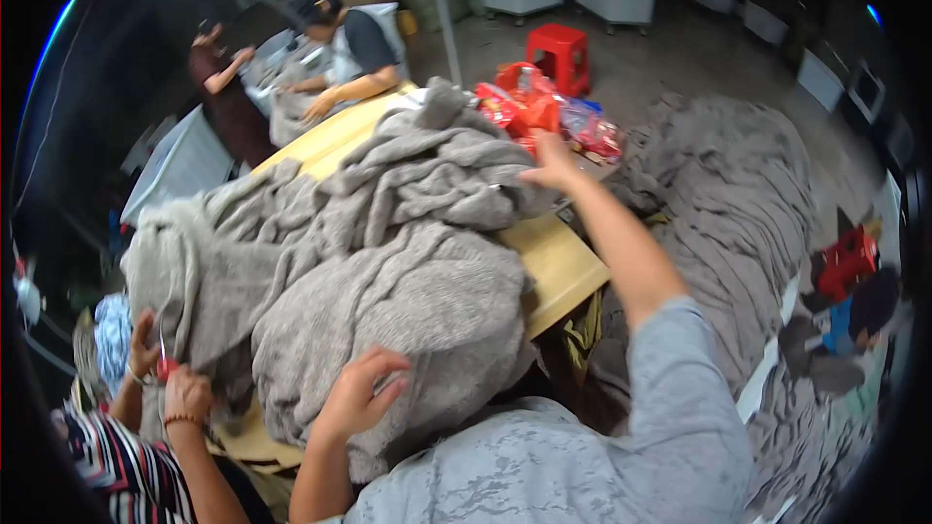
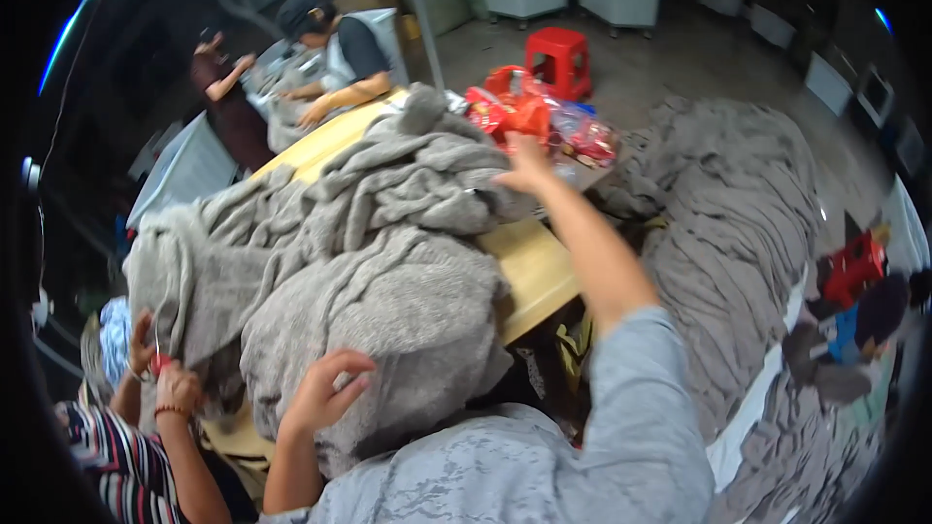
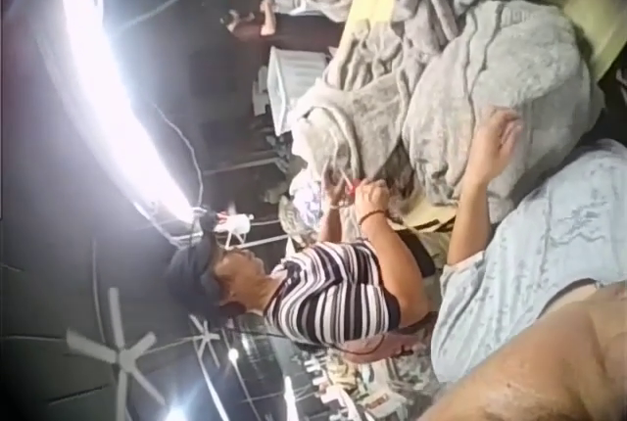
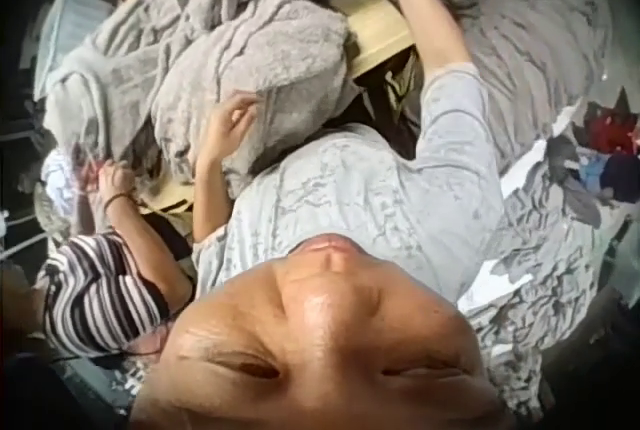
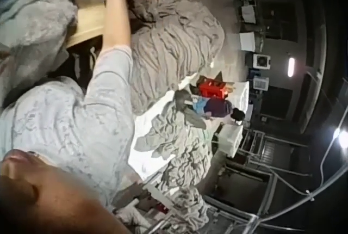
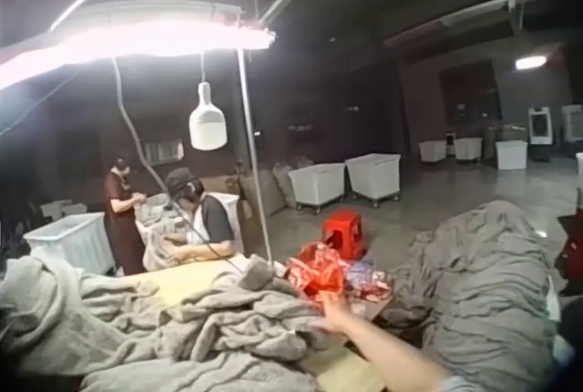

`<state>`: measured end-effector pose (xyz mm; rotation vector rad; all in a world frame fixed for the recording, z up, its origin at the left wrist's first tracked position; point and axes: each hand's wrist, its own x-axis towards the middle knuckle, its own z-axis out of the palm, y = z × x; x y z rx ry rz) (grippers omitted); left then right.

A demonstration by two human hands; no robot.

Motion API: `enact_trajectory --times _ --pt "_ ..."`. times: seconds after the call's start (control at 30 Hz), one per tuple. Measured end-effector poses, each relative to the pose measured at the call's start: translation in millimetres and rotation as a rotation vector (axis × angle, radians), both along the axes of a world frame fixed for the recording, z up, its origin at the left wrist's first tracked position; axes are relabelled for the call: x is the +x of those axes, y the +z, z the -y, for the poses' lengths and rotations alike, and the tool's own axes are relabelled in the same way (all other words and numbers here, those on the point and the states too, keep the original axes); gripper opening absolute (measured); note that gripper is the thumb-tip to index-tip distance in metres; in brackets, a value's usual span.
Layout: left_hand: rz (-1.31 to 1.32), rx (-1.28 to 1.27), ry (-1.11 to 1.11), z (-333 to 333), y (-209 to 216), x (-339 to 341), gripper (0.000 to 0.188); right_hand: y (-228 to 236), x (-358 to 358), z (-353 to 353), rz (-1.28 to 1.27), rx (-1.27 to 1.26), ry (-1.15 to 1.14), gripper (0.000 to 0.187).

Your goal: Inspecting a knitted sweater and trimming loose threads using snips.

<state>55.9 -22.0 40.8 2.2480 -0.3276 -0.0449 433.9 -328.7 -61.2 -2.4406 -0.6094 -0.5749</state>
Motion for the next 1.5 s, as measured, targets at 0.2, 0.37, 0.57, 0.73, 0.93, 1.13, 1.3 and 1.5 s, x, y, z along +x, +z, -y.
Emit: enact_trajectory --times 0.2,0.37,0.57,0.73,0.93,1.13,1.3,1.5 --pt "0.01 -0.001 0.012 -11.8 6.7 -8.4 0.014 24.6 -37.0 -92.3 -0.251 0.338 -0.103 0.027" --pt "-0.196 -0.784 0.239 -46.4 -47.3 6.9 0.048 116.8 -245.0 -119.0 -0.22 0.311 0.95 0.014" --pt "-0.242 -0.84 0.492 -114.4 -159.0 25.4 0.047 58.6 -350.9 -136.5 -0.617 -0.046 1.488 0.034" --pt "-0.273 -0.949 0.367 -102.0 -37.1 -41.3 0.047 93.4 -267.4 -95.8 -0.854 -0.072 0.932 0.044" --pt "-0.074 -0.05 0.755 -133.6 -2.6 -62.9 0.04 72.3 -218.4 -120.1 -0.251 0.251 0.492 0.048" --pt "0.414 0.207 0.34 -56.1 62.4 -2.2 0.039 10.7 -187.7 -182.3 -0.661 0.636 0.517 0.037" --pt "0.62 0.499 0.031 -44.2 62.7 65.8 0.054 140.0 -288.8 -149.2 -0.898 0.39 1.041 0.009" --pt "0.27 0.57 -0.216 -22.5 51.0 120.2 0.051 208.7 -304.6 -25.7 -0.775 0.185 1.563 0.022"
